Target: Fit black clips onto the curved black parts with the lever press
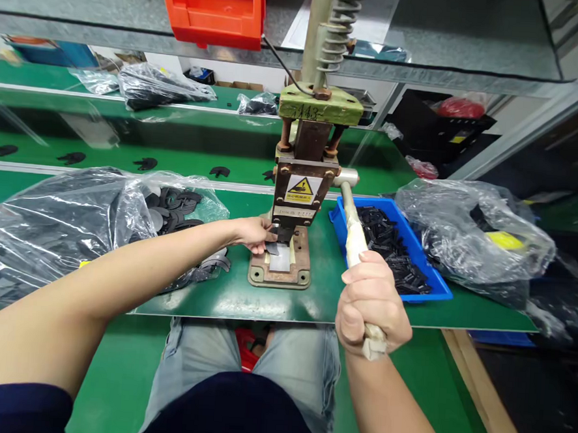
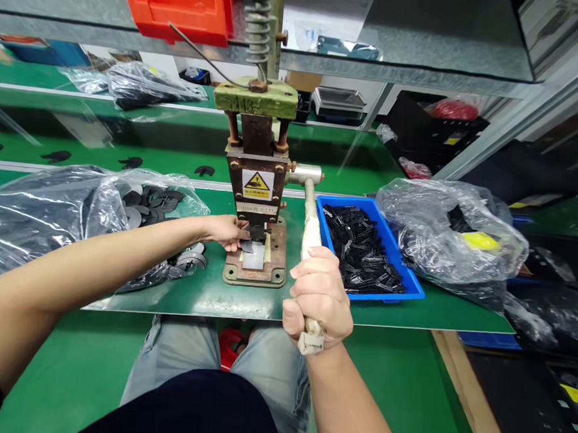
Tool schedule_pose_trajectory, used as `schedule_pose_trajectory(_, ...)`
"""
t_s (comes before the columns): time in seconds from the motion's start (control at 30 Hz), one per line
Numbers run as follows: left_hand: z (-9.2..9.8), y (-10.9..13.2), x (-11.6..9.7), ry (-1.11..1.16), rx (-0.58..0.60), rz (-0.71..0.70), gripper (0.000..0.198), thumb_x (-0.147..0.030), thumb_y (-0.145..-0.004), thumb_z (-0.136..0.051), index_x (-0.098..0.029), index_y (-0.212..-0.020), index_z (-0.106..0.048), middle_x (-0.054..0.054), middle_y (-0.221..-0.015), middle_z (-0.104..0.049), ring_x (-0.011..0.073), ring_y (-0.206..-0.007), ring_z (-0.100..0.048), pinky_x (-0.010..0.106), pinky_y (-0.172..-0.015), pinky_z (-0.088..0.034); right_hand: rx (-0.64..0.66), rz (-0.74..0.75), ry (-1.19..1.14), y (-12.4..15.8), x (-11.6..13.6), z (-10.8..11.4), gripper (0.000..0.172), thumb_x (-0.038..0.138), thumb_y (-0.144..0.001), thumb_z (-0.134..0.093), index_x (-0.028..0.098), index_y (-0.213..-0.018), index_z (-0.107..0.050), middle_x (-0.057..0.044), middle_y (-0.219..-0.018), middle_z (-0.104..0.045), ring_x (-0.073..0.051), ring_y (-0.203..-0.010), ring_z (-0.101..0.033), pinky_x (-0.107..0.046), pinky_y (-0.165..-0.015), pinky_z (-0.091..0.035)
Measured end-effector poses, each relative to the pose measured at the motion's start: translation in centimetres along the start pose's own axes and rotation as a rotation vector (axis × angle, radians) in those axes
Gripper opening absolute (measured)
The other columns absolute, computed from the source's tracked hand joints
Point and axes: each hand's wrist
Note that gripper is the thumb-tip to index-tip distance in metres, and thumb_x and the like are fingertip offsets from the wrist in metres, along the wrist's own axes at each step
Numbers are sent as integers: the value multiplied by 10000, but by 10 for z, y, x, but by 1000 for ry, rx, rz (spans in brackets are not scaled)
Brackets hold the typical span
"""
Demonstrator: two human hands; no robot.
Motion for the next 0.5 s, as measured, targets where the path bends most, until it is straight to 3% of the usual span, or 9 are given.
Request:
schedule_pose_trajectory(0.2, -9, 3, -7, 35, -86, -55, 269, -267, -768, -908, -178, -888, -684, -17, -503, -606, 151, -433, -626, 222, -468, -497, 16, 19, -2, -1, -1, 1, 158, 237, -848, -651, 251, -709, -578, 36, -655, -627, -195, -718, -675, -600, -930, -584)
schedule_pose_trajectory(0.33, -12, 16, -12, 44, -31, -57, 271, -314, -806, -864, -177, -905, -652, 17, -570, -662, 156, -453, -636, 241, -482, -509, 10, 34, -36, -4, -1, 0, 182, 229, -855, -655, 232, -694, -570, 32, -649, -615, -188, -730, -675, -585, -947, -579)
schedule_pose_trajectory(0.43, 9, 37, -11, 110, 98, -175, 311, -381, -824, -825, -165, -939, -634, 111, -872, -782, 180, -652, -734, 261, -589, -564, -3, 53, -54, -6, -1, -2, 190, 213, -840, -666, 221, -678, -568, 32, -654, -615, -185, -730, -674, -575, -954, -576)
schedule_pose_trajectory(0.5, 32, 56, -3, 9, 93, -272, 349, -431, -852, -777, -161, -1035, -655, 134, -1083, -785, 192, -800, -756, 274, -667, -573, -18, 60, -55, -6, -1, -3, 190, 199, -826, -672, 215, -669, -566, 34, -653, -613, -182, -726, -672, -568, -949, -575)
Point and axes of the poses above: each hand's wrist, its own y-axis away from the middle knuckle, its own z-axis out of the back of the hand, x = y × z
